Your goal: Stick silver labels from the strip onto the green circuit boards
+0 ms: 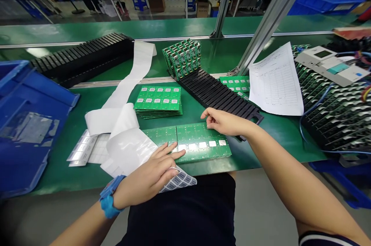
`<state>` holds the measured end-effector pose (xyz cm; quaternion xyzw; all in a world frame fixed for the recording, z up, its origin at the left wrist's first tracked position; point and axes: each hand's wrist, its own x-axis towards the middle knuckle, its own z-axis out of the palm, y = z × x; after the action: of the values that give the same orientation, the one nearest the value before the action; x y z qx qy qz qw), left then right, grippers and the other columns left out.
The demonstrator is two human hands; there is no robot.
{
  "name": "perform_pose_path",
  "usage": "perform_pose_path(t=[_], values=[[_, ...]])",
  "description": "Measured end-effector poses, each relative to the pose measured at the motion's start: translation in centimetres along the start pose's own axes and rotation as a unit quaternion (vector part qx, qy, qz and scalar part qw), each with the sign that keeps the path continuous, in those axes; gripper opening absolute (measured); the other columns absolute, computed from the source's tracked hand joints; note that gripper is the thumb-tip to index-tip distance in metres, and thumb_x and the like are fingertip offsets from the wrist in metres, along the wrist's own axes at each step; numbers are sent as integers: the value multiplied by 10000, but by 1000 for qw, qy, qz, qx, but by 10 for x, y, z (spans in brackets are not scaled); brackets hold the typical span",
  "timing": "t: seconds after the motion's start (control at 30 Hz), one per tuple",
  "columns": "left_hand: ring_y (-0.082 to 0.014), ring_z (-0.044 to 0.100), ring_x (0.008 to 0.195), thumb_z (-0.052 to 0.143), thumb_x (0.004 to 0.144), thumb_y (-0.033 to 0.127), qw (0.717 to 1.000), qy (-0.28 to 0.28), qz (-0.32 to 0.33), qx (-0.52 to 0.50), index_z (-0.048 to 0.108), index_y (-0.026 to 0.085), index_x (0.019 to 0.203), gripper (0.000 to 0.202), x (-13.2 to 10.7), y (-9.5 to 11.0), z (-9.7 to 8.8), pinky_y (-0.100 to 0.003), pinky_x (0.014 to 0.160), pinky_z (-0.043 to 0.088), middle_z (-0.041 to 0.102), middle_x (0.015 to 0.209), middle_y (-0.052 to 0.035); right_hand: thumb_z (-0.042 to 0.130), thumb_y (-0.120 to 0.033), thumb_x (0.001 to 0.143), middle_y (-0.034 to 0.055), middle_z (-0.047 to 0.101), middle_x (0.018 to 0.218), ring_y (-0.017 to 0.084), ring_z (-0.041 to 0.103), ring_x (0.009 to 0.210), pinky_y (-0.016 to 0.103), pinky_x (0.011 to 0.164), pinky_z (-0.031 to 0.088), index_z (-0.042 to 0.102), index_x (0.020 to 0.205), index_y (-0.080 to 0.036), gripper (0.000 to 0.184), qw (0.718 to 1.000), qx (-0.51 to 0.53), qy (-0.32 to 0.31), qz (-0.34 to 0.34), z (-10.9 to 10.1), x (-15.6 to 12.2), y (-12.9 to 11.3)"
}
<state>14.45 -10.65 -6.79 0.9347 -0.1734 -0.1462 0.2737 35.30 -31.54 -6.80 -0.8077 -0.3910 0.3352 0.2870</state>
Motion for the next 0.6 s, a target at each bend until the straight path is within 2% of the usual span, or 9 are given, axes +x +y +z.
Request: perform_pose_path(t=[0.17,0.27,0.33,0.4,0.47,0.5,0.53,0.6], values=[[-66,9,1350,205,969,387,1000,13,0,4,489,182,862,366,1,-1,2,-264,1131,-22,261,1393,154,471,-196,838,20,558,862,124,534,775,263,695,450,421,1054,-165,225,999,-8,41,-21,8,2,5],[-72,28,1350,222,968,381,1000,24,5,4,494,182,885,348,1,-2,4,-272,1133,-7,282,1387,143,479,-189,837,8,545,827,116,513,726,261,659,441,479,954,-170,118,991,-84,94,-47,17,0,9],[-82,64,1348,244,966,374,999,36,12,-2,500,180,907,326,1,-2,5,-279,1134,12,311,1375,127,476,-175,841,40,524,963,136,508,829,285,719,438,508,891,-158,62,969,-172,155,-83,25,-6,5],[-77,131,1337,274,963,338,997,72,15,-28,501,184,984,275,0,-2,5,-276,1132,60,358,1352,102,466,-157,846,80,432,1151,177,455,1030,312,823,416,517,882,-144,64,934,-224,251,-122,34,-15,-4],[-61,225,1304,309,955,284,986,146,6,-77,487,197,1065,227,-1,-2,5,-258,1110,163,424,1302,81,465,-150,857,81,423,1139,167,421,1094,295,861,397,509,879,-150,49,915,-185,328,-146,44,-26,-19],[-55,276,1277,327,947,254,977,189,-1,-103,482,207,1093,218,-2,-3,5,-249,1087,219,461,1262,76,482,-161,860,61,453,1089,140,447,1052,277,867,393,501,892,-163,37,921,-134,330,-158,49,-30,-28],[-56,320,1249,345,938,224,965,230,-8,-124,485,216,1103,217,-3,-3,5,-244,1059,267,494,1218,73,509,-185,859,35,481,1040,115,468,1000,253,854,397,499,917,-181,59,937,-83,297,-167,55,-34,-38],[-68,381,1202,377,916,173,945,292,-13,-148,505,222,1088,220,-5,-5,6,-244,1011,328,536,1141,62,568,-267,845,-8,503,996,78,486,918,209,815,415,487,1041,-235,215,966,2,197,-168,67,-39,-55]])
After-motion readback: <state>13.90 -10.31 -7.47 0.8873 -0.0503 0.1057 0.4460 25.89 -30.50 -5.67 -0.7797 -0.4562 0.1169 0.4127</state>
